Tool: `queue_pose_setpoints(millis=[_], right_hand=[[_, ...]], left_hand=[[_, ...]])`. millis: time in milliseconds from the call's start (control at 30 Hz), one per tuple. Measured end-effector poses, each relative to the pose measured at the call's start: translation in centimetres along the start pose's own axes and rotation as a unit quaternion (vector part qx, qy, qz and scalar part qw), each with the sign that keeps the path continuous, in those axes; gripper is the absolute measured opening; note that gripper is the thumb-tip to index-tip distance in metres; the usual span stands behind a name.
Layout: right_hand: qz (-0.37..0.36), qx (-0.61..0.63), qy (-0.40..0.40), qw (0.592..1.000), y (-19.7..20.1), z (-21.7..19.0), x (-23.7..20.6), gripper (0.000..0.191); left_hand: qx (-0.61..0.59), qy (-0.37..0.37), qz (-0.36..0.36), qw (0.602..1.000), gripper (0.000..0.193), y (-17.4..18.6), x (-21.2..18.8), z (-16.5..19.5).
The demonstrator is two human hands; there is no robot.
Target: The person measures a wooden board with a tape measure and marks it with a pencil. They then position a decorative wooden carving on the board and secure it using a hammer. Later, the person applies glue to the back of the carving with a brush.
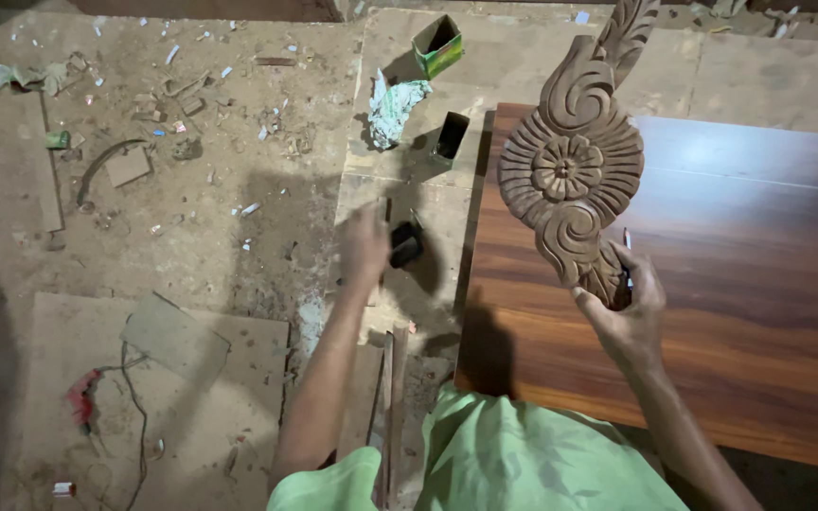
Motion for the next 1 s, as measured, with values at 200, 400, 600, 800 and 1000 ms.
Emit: queue_pose_setpoints(millis=[200,400,600,800,1000], right_hand=[[-0.005,-0.026,0.013,1.000,0.2,1.3,-0.5,0.065],[-0.150,-0.032,0.051,0.987,-0.7,1.9,-3.5,0.062],[-0.233,-0.048,-0.005,0.971,0.4,2.9,-7.6,0.070],[-0.104,-0.027,-0.032,0.994,4.8,7.2,-8.4,0.073],[-0.013,-0.129,-0.088,0.988,10.9,13.3,-7.1,0.063]], left_hand=[[-0.361,0.031,0.016,0.932,0.045,-0.2,-0.9,4.1],[-0.541,0.135,-0.053,0.828,0.049,-0.9,-2.6,11.0],[-0.426,0.086,-0.059,0.899,0.034,-4.5,-5.5,9.2],[-0.395,-0.042,-0.100,0.912,0.030,-8.6,-6.8,9.9],[-0.429,-0.025,-0.082,0.899,0.027,-10.9,-9.4,10.4]])
Point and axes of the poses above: each hand's wrist, its own x-axis towards the middle knuckle, its own y-axis out of the back of the hand, z = x × y, the point moved 4 cm from there along x, towards the middle knuckle, and after that the axes turned 12 degrees about z, right-handed, at the moved point
